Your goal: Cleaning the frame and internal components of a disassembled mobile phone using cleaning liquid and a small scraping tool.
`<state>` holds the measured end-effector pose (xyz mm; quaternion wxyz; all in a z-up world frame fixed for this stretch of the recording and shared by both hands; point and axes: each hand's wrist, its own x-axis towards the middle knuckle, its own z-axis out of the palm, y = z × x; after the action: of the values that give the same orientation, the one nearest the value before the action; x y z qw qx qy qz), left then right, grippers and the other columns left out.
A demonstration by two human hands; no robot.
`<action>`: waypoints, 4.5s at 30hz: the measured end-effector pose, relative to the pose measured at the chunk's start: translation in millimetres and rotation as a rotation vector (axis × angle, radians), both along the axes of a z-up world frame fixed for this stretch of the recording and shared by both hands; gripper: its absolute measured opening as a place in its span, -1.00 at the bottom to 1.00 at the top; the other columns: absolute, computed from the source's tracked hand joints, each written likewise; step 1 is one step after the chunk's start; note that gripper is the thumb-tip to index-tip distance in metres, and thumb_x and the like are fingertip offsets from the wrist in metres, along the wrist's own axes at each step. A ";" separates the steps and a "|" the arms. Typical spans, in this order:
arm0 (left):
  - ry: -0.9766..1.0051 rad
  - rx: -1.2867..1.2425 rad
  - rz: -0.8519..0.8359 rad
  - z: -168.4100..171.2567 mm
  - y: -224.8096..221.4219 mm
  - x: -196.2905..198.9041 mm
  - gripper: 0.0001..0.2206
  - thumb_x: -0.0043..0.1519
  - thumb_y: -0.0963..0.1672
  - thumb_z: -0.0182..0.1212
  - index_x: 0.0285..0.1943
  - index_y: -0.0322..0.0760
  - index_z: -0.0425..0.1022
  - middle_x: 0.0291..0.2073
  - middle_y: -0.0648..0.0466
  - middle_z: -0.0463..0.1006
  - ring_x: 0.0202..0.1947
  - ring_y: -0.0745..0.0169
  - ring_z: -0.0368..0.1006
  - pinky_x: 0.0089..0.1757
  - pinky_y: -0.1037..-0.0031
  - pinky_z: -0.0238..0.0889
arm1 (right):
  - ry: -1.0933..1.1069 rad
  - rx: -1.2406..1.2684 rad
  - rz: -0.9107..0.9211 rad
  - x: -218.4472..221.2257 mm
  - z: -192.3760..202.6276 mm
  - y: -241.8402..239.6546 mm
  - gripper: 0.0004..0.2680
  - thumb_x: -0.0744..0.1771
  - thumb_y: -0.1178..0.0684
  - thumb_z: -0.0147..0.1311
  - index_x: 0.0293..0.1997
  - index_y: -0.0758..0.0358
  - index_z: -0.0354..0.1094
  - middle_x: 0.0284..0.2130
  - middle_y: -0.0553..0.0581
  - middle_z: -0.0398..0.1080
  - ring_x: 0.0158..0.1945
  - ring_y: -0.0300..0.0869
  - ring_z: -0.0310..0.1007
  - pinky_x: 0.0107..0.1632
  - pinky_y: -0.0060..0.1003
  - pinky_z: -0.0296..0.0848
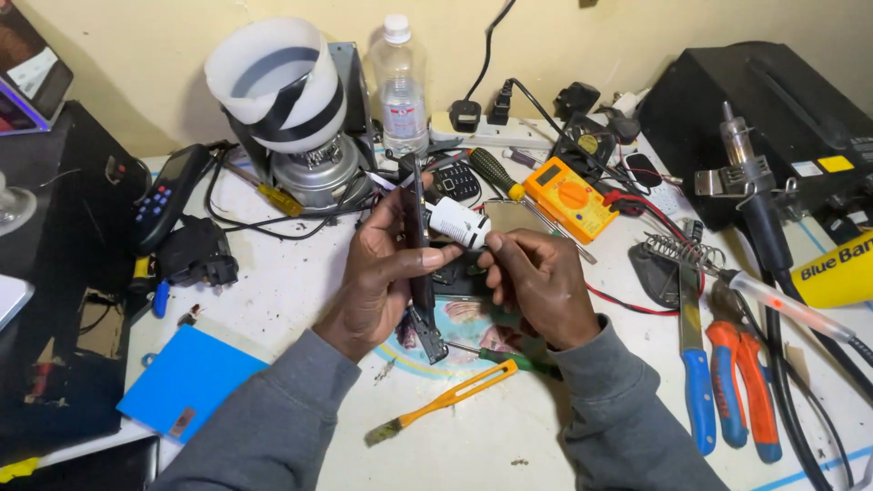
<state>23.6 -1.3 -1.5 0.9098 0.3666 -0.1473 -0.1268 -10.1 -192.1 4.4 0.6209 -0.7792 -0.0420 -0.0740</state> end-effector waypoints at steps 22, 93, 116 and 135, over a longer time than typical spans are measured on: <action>0.124 0.013 0.021 -3.2 1.3 3.0 -0.26 -0.03 -0.24 0.31 0.46 -0.27 0.27 0.14 -0.13 0.50 0.17 -0.12 0.45 0.14 0.02 0.41 | -0.265 -0.289 -0.030 -4.3 10.2 -4.0 -0.68 0.43 -0.03 -0.05 -0.55 0.23 0.35 -0.67 0.03 0.33 -0.59 -0.28 0.27 -0.49 -0.33 0.22; 0.050 0.322 -0.079 9.1 7.1 -20.5 -0.14 0.08 -0.06 0.20 0.66 0.04 -0.07 -0.13 0.02 0.46 -0.49 0.42 0.27 -0.42 0.57 0.26 | -0.047 0.642 -0.070 -15.1 6.6 0.4 -0.65 0.29 -0.06 0.20 0.08 0.40 0.42 -0.64 -0.01 0.24 -0.73 -0.32 -0.06 -0.71 -0.44 -0.14; 0.274 -0.106 -0.349 -18.1 0.4 -12.7 -0.52 0.34 0.18 0.01 -0.17 -0.25 0.48 -0.46 0.15 0.45 -0.51 0.53 0.31 -0.57 0.75 0.10 | -0.148 0.694 -0.143 -29.4 -5.5 52.1 -0.76 0.28 0.17 0.21 0.00 0.50 0.43 -0.21 0.34 0.57 -0.12 0.16 0.63 0.12 0.14 0.67; 0.203 0.188 -0.219 5.1 -1.4 -22.0 -0.27 0.23 0.22 -0.08 0.65 0.51 -0.19 -0.28 0.30 0.46 -0.45 0.55 0.26 -0.57 0.67 0.03 | -0.355 0.465 -0.372 -30.6 -8.2 66.6 -0.81 0.27 0.13 0.27 -0.09 0.34 0.44 -0.13 0.17 0.54 0.03 -0.05 0.60 0.08 -0.08 0.71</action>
<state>1.6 -2.7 3.6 0.8625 0.4172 -0.0810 -0.2747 -40.7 -125.5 -3.9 0.7408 -0.5861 0.0116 -0.3279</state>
